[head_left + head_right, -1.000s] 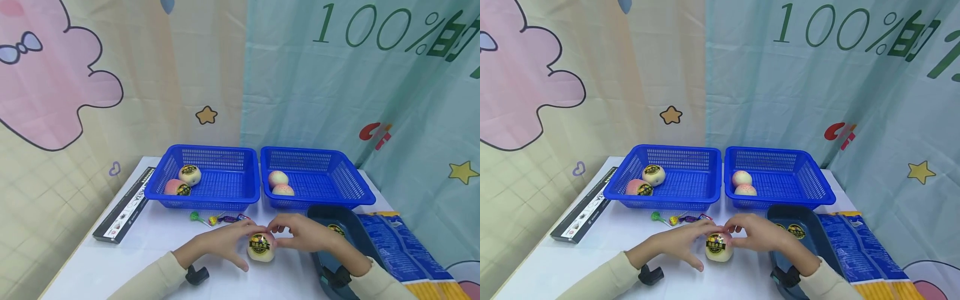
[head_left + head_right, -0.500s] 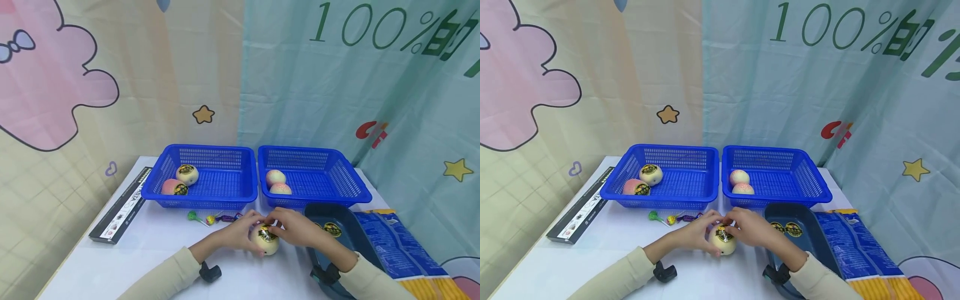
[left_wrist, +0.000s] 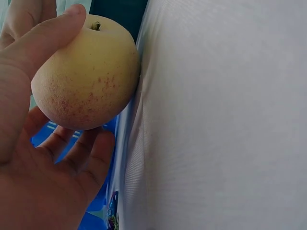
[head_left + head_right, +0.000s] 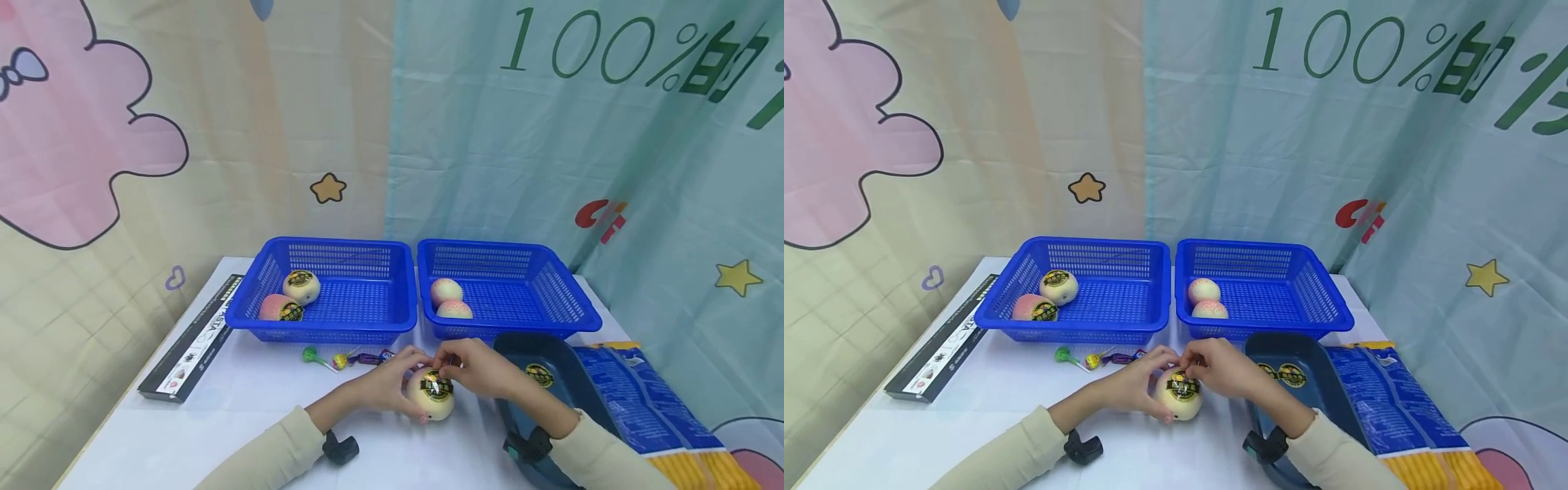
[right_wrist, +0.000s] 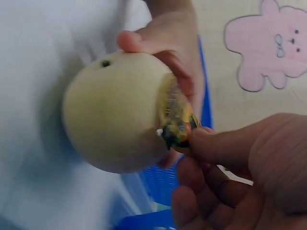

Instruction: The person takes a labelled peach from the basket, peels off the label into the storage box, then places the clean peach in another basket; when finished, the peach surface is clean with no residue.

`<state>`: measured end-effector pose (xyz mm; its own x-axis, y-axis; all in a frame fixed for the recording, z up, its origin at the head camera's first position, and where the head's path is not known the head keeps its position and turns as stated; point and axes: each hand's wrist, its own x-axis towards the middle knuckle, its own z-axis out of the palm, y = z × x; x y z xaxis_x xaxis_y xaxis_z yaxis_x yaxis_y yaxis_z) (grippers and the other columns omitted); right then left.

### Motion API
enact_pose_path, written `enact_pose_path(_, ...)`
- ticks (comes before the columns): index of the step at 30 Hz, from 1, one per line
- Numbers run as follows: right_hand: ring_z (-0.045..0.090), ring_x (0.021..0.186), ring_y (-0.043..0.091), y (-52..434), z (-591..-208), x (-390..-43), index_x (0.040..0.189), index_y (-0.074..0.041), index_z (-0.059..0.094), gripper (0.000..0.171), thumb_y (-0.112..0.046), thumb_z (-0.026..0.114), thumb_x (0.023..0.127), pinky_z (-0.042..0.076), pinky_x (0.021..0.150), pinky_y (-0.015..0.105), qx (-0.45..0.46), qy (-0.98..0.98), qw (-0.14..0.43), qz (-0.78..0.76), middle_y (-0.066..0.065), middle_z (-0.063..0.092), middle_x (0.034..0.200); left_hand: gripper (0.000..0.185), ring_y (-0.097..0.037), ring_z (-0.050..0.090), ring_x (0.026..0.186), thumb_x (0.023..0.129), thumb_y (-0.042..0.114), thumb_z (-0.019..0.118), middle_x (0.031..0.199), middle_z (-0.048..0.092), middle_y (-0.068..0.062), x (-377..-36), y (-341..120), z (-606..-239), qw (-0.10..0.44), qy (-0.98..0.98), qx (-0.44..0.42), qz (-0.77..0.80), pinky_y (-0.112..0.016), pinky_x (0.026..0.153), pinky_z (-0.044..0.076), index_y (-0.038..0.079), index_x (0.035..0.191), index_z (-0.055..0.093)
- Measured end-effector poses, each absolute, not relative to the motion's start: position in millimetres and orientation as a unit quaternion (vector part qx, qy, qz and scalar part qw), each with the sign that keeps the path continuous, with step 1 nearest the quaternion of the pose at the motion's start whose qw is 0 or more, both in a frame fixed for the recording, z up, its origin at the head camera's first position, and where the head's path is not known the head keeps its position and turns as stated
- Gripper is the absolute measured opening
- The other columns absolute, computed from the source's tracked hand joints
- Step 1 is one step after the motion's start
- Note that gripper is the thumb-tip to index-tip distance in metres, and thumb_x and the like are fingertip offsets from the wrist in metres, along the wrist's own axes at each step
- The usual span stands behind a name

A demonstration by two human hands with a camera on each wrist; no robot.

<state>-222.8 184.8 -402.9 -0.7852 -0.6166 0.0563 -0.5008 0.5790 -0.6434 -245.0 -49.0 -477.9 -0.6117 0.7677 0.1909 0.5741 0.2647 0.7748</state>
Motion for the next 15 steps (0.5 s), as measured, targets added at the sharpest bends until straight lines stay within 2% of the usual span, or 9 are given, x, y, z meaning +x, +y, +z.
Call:
enact_pose_path(4,0.061,0.082,0.015,205.8,-381.6,-219.1,0.098,-0.015,0.068,0.01,-0.006,0.065,0.099,0.056,0.071,0.031,-0.309,0.87,0.112,-0.366,-0.004,0.067,0.091,0.084,-0.01,0.048,0.122,0.072,0.027,0.094,0.132,0.045,0.005,-245.7,-50.2,-478.2,0.122,0.782,0.423,0.441,-0.027,0.099,0.047,0.015,0.143,0.051)
enact_pose_path(9,0.059,0.08,0.02,256.8,-356.7,-218.5,0.1,-0.01,0.068,0.005,-0.009,0.063,0.101,0.053,0.068,0.031,-0.286,0.867,0.124,-0.389,0.004,0.066,0.091,0.083,-0.014,0.049,0.12,0.074,0.022,0.094,0.131,0.044,0.003,-246.6,-50.9,-477.4,0.141,0.774,0.411,0.461,-0.026,0.093,0.051,0.01,0.144,0.051)
enact_pose_path(15,0.058,0.078,0.025,308.6,-372.2,-223.7,0.098,-0.006,0.067,0.007,-0.008,0.061,0.101,0.051,0.064,0.028,-0.254,0.884,0.164,-0.356,0.004,0.064,0.087,0.084,-0.015,0.051,0.119,0.073,0.021,0.094,0.131,0.044,0.002,-246.9,-49.8,-478.0,0.15,0.772,0.407,0.464,-0.025,0.092,0.052,0.009,0.144,0.05)
